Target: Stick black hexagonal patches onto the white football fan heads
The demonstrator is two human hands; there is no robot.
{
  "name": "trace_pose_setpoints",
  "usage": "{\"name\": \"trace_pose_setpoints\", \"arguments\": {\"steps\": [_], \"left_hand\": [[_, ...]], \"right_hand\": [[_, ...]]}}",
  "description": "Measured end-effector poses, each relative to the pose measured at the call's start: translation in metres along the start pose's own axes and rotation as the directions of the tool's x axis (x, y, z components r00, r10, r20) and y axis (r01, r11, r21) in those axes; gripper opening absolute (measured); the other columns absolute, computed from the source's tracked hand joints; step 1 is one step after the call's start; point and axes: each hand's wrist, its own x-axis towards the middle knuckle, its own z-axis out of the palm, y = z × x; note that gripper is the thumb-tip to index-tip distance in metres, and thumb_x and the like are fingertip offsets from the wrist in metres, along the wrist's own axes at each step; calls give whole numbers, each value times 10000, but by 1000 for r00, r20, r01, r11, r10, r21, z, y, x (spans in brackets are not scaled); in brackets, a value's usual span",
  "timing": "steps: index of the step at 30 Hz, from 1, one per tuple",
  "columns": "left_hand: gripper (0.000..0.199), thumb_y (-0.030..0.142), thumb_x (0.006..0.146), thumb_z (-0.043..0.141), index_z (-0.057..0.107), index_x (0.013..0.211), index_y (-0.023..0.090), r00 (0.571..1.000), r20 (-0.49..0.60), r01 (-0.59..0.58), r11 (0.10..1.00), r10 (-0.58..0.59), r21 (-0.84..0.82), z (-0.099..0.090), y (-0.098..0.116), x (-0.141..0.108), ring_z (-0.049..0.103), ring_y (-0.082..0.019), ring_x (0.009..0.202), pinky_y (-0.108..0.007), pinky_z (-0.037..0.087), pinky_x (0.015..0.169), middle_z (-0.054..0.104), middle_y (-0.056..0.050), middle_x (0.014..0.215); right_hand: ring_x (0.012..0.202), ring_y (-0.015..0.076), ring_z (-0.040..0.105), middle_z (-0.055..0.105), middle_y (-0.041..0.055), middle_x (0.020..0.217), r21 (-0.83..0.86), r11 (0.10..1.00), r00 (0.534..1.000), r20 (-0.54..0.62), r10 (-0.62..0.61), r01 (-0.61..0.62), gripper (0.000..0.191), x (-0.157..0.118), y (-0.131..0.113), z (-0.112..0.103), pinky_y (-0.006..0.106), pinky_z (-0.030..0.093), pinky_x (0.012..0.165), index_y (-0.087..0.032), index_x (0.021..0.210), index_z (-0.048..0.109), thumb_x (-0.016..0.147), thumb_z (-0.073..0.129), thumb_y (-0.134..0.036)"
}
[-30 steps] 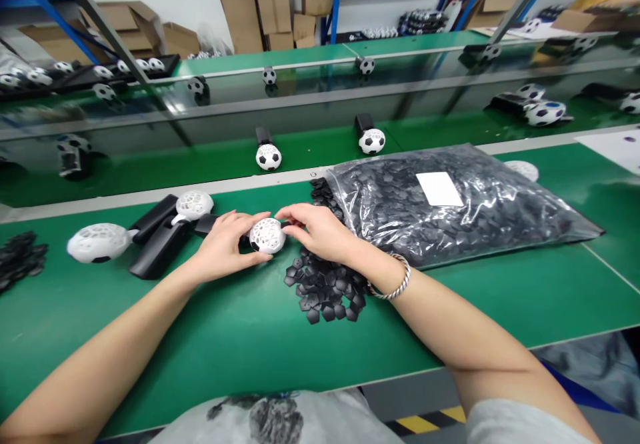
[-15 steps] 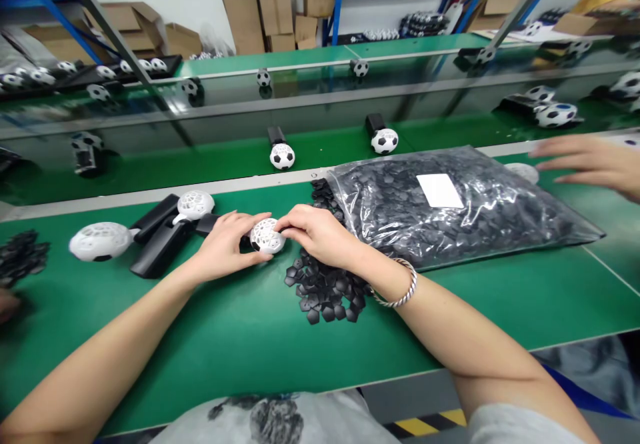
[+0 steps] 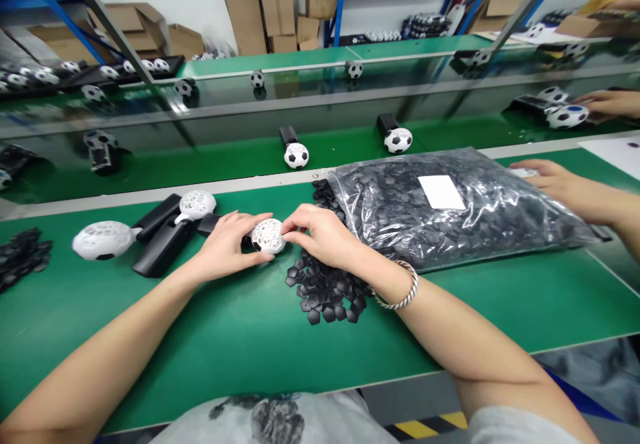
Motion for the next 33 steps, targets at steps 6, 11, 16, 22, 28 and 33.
{"name": "trace_pose_setpoints", "arguments": {"steps": [6, 11, 16, 22, 28, 33], "left_hand": [[747, 664, 631, 576, 469, 1239, 243, 999, -27, 31, 999, -31, -19, 1, 3, 0, 484, -262, 1081, -490, 213, 1035, 590, -50, 1145], [711, 677, 645, 552, 499, 1208, 247, 998, -49, 50, 999, -51, -19, 2, 7, 1, 505, -254, 1063, -480, 214, 1040, 609, -48, 1110], [638, 606, 667, 583, 512, 1191, 249, 995, -78, 60, 998, -61, -21, 4, 8, 1, 512, -245, 1054, -476, 210, 1049, 614, -39, 1100], [582, 515, 645, 637, 530, 1159, 265, 989, -105, 103, 994, -107, -47, 6, 11, 1, 515, -235, 1045, -480, 192, 1067, 624, -21, 1067], [576, 470, 628, 656, 539, 1151, 258, 985, -106, 127, 989, -135, -81, 7, 13, 1, 511, -237, 1047, -484, 177, 1079, 629, -19, 1053], [575, 473, 626, 652, 543, 1146, 254, 985, -109, 123, 988, -133, -88, 8, 12, 2, 512, -237, 1042, -486, 172, 1080, 629, -21, 1038]], "right_hand": [[661, 110, 543, 619, 4, 740, 136, 987, 995, 74, 71, -80, 59, 0, 1, 9, 239, 429, 635, -164, 790, 629, 772, 580, -191], [613, 99, 503, 585, -3, 678, 237, 964, 991, 83, 106, -123, 63, 1, 7, 18, 230, 415, 597, -148, 749, 613, 756, 596, -209], [591, 93, 490, 555, -16, 640, 341, 921, 982, 72, 175, -189, 104, 2, 9, 22, 231, 417, 584, -144, 712, 585, 711, 639, -233], [565, 77, 466, 518, -40, 606, 456, 840, 956, 144, 255, -293, 189, 8, 11, 23, 224, 421, 571, -144, 679, 551, 623, 710, -230], [556, 78, 477, 539, -40, 594, 449, 838, 951, 148, 273, -310, 164, 10, 8, 24, 223, 417, 568, -149, 659, 556, 612, 706, -197], [555, 81, 478, 534, -41, 587, 430, 842, 945, 135, 297, -326, 187, 11, 6, 24, 227, 410, 563, -151, 647, 549, 592, 719, -209]]}}
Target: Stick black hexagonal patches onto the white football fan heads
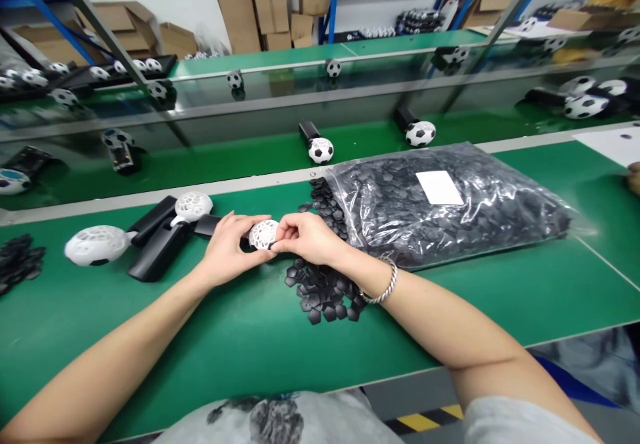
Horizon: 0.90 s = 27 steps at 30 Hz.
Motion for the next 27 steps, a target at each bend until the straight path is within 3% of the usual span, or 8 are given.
{"name": "trace_pose_setpoints", "arguments": {"steps": [5, 11, 14, 19, 23, 25, 27], "left_hand": [[582, 466, 620, 666, 547, 1148, 250, 1000, -15, 3, 1000, -3, -10, 2, -2, -1, 512, -226, 1036, -472, 190, 1077, 614, -28, 1011], [600, 473, 661, 627, 506, 1188, 211, 994, 36, -101, 995, 100, 1, 0, -5, -1, 493, -229, 1075, -480, 163, 1087, 597, -55, 1092], [643, 526, 640, 633, 510, 1184, 207, 995, 32, -93, 996, 93, -8, 0, -5, 0, 498, -235, 1076, -487, 167, 1084, 596, -64, 1103], [592, 446, 632, 661, 529, 1160, 213, 997, 20, -72, 997, 72, -23, 1, -5, 0, 503, -226, 1071, -476, 176, 1085, 602, -54, 1086], [592, 440, 610, 683, 541, 1141, 222, 1000, 2, -28, 998, 28, -52, 4, -3, -1, 503, -224, 1067, -470, 158, 1093, 599, -47, 1054], [589, 430, 607, 689, 540, 1137, 220, 1000, -11, -4, 998, 3, -65, 5, -2, -1, 501, -222, 1067, -466, 147, 1097, 596, -45, 1047], [574, 426, 613, 686, 539, 1130, 224, 1000, -26, 3, 997, -5, -72, 7, -1, -2, 500, -221, 1066, -464, 147, 1096, 594, -39, 1044]], "right_hand": [[569, 77, 479, 507, -57, 606, 109, 993, 999, -10, 43, -42, 310, 2, 8, 1, 221, 403, 564, -158, 707, 486, 552, 746, -224], [555, 68, 455, 487, -67, 598, 86, 996, 999, 29, 17, -19, 367, 5, 15, 0, 209, 386, 534, -157, 725, 478, 529, 769, -263], [555, 65, 462, 493, -66, 603, 100, 994, 999, 31, 28, -31, 363, 6, 13, -1, 205, 386, 533, -156, 732, 483, 528, 768, -249], [580, 80, 498, 510, -60, 618, 113, 991, 997, 23, 69, -71, 388, 5, 9, -2, 218, 420, 551, -162, 767, 485, 513, 773, -215], [905, 166, 556, 572, 52, 973, 72, 996, 996, -63, 62, -58, 519, 6, 9, -2, 296, 488, 731, -164, 909, 505, 477, 791, -187], [1036, 199, 530, 542, 95, 1114, 158, 985, 996, -26, 81, -76, 613, 6, 11, -1, 345, 481, 832, -169, 1002, 476, 474, 787, -154], [1050, 203, 540, 551, 114, 1127, 259, 960, 995, 23, 100, -102, 670, 6, 13, 2, 379, 463, 890, -168, 1052, 437, 477, 779, -121]]}}
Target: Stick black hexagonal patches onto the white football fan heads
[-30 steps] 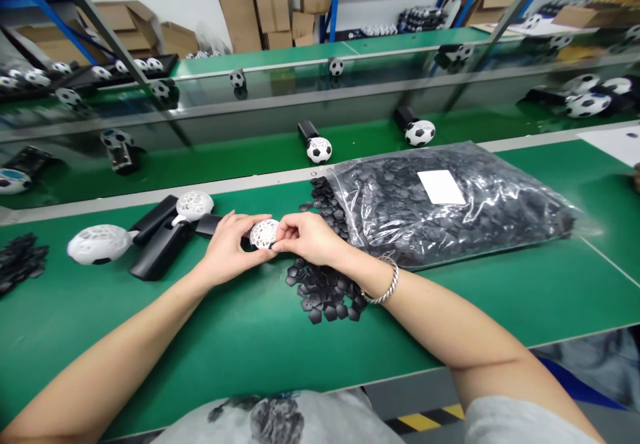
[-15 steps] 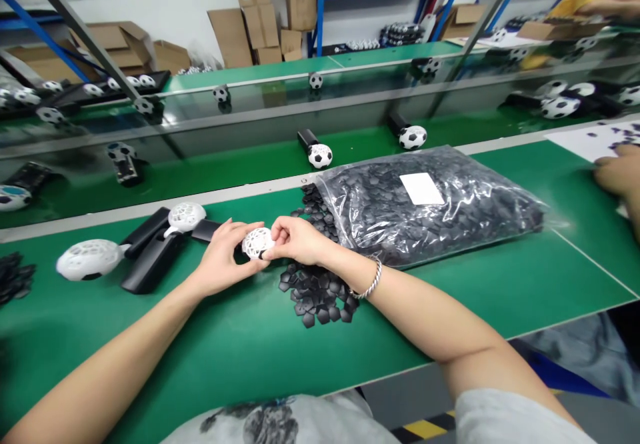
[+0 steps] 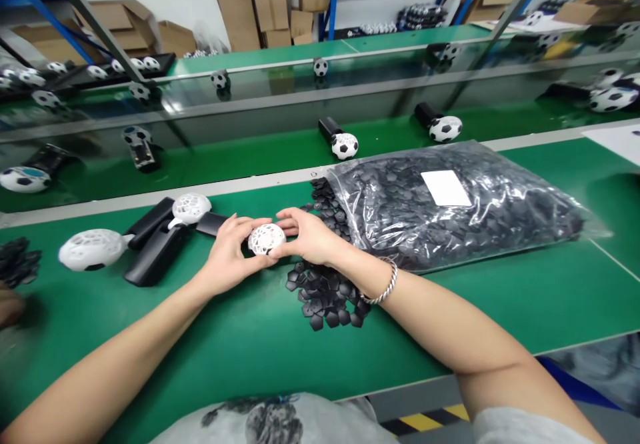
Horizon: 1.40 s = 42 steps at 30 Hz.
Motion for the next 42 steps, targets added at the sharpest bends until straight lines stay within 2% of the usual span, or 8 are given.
{"name": "trace_pose_setpoints", "arguments": {"steps": [4, 9, 13, 17, 21, 30, 38, 42], "left_hand": [[531, 421, 635, 673, 541, 1112, 228, 999, -26, -17, 1000, 18, 11, 0, 1, -2, 493, -220, 1064, -457, 182, 1083, 591, -35, 1042], [596, 474, 649, 659, 483, 1156, 218, 993, -10, -116, 991, 117, 66, 1, -1, -5, 479, -229, 1089, -480, 151, 1090, 574, -51, 1102], [627, 472, 655, 654, 456, 1182, 196, 983, 14, -182, 978, 182, 106, -2, -4, -4, 447, -263, 1141, -521, 102, 1093, 561, -82, 1155], [603, 291, 707, 611, 389, 1267, 258, 956, 222, -203, 979, 193, 22, -9, -2, -6, 160, -318, 1338, -595, 83, 1064, 369, -75, 1392], [587, 301, 676, 647, 444, 1225, 254, 978, 198, -57, 998, 64, -41, -8, 2, -9, -18, -363, 1356, -589, 195, 1034, 111, -102, 1486], [569, 61, 638, 516, 450, 1176, 231, 949, 242, -159, 970, 201, -182, -21, -14, 0, 83, -275, 1370, -486, 201, 1082, 128, -79, 1482], [410, 286, 657, 690, 545, 1034, 220, 980, 123, -119, 957, 156, -264, -11, -21, 0, 145, -291, 1357, -491, 191, 1084, 227, -86, 1455], [388, 253, 668, 676, 555, 1035, 223, 983, 102, -119, 952, 153, -281, -7, -22, 1, 159, -280, 1355, -481, 198, 1086, 240, -81, 1447]], "right_hand": [[1027, 191, 561, 561, 118, 1118, -13, 998, 998, -16, -62, 62, 600, -2, 5, 5, 386, 438, 938, -156, 1034, 450, 523, 764, -130], [884, 163, 606, 618, 81, 1020, -290, 944, 986, 3, -165, 159, 363, 4, -7, -15, 342, 494, 825, -147, 998, 539, 674, 693, -199], [818, 173, 591, 639, 74, 924, -780, 621, 883, -238, -404, 74, 137, 13, -19, -45, 331, 457, 804, -151, 910, 637, 801, 568, -195], [909, 212, 555, 631, 81, 941, -955, 296, 915, -90, -393, 33, 180, 19, -11, -50, 310, 435, 785, -178, 929, 669, 845, 518, -227], [929, 230, 533, 622, 92, 942, -987, 133, 953, 45, -301, 89, 183, 23, 0, -41, 306, 425, 769, -172, 943, 665, 846, 515, -211], [826, 166, 569, 594, 75, 931, -934, 357, 993, -42, -111, 1, 151, 20, -7, -53, 250, 425, 737, -152, 939, 601, 798, 557, -183], [711, 148, 526, 551, 78, 898, -943, 319, 994, 68, -89, 93, 131, 12, -16, -53, 244, 406, 631, -148, 837, 570, 743, 568, -239], [630, 123, 516, 569, 14, 714, -883, 446, 987, 107, -120, 150, 58, 7, -17, -50, 220, 390, 580, -155, 788, 569, 730, 565, -160]]}}
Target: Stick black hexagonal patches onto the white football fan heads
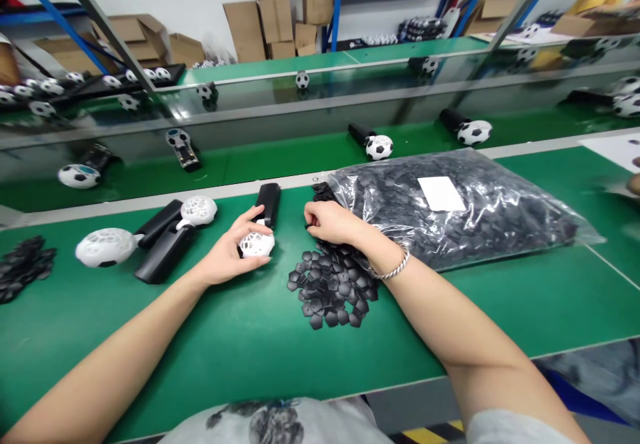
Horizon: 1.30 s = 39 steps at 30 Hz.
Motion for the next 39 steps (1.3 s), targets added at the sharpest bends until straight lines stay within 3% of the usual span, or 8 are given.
{"name": "trace_pose_setpoints", "arguments": {"steps": [4, 9, 19, 23, 31, 35, 39], "left_hand": [[387, 236, 672, 666, 552, 1041, 230, 1000, -4, -1, 1000, 1, 17, 0, 2, 0, 149, -283, 1357, -502, 192, 1084, 262, -74, 1436], [397, 225, 667, 665, 550, 1046, 235, 1000, 1, -12, 999, 12, 44, 0, 3, 1, 140, -292, 1356, -522, 187, 1078, 292, -71, 1418], [597, 314, 650, 696, 445, 1184, 213, 1000, 7, -15, 998, 15, 63, 3, 2, 3, 140, -319, 1350, -523, 204, 1071, 286, -120, 1417], [678, 385, 637, 715, 410, 1222, 229, 1000, 14, -23, 998, 23, 53, 5, 1, 3, 121, -320, 1354, -530, 191, 1074, 267, -113, 1427], [533, 334, 683, 676, 456, 1155, 223, 999, 31, -16, 999, 15, 51, 5, 2, 3, 102, -292, 1362, -507, 177, 1088, 276, -92, 1426], [480, 302, 714, 641, 461, 1151, 218, 998, 63, 20, 999, -22, 29, 2, 6, 3, 74, -294, 1366, -517, 166, 1085, 278, -85, 1428], [440, 297, 715, 637, 476, 1115, 207, 998, 56, 7, 1000, -8, 25, 1, 9, 5, 107, -296, 1359, -521, 151, 1087, 365, -88, 1373]], "right_hand": [[735, 126, 563, 623, 22, 818, 167, 977, 990, -67, -126, 135, 152, -6, -11, 1, 235, 427, 700, -171, 912, 621, 791, 534, -143], [776, 127, 587, 658, 19, 851, 261, 938, 968, -164, -189, 227, 122, -11, -32, 6, 247, 438, 745, -183, 876, 653, 804, 557, -162], [812, 134, 556, 609, 50, 862, 215, 880, 895, -253, -369, 424, 184, -16, -46, 21, 259, 456, 721, -188, 920, 661, 852, 493, -153], [807, 151, 547, 639, 34, 816, 171, 869, 870, -271, -411, 464, 106, -14, -52, 23, 297, 438, 756, -184, 840, 627, 831, 527, -147], [786, 137, 551, 635, 21, 761, 244, 844, 861, -323, -393, 477, 115, -9, -55, 31, 268, 431, 744, -171, 724, 598, 798, 552, -97], [718, 114, 539, 593, 2, 753, 428, 834, 914, -351, -203, 349, 62, -9, -54, 35, 254, 445, 704, -165, 753, 569, 748, 615, -124], [669, 99, 523, 560, -13, 735, 671, 707, 964, -261, -56, 223, 128, -7, -53, 37, 254, 459, 668, -162, 755, 541, 699, 656, -174]]}}
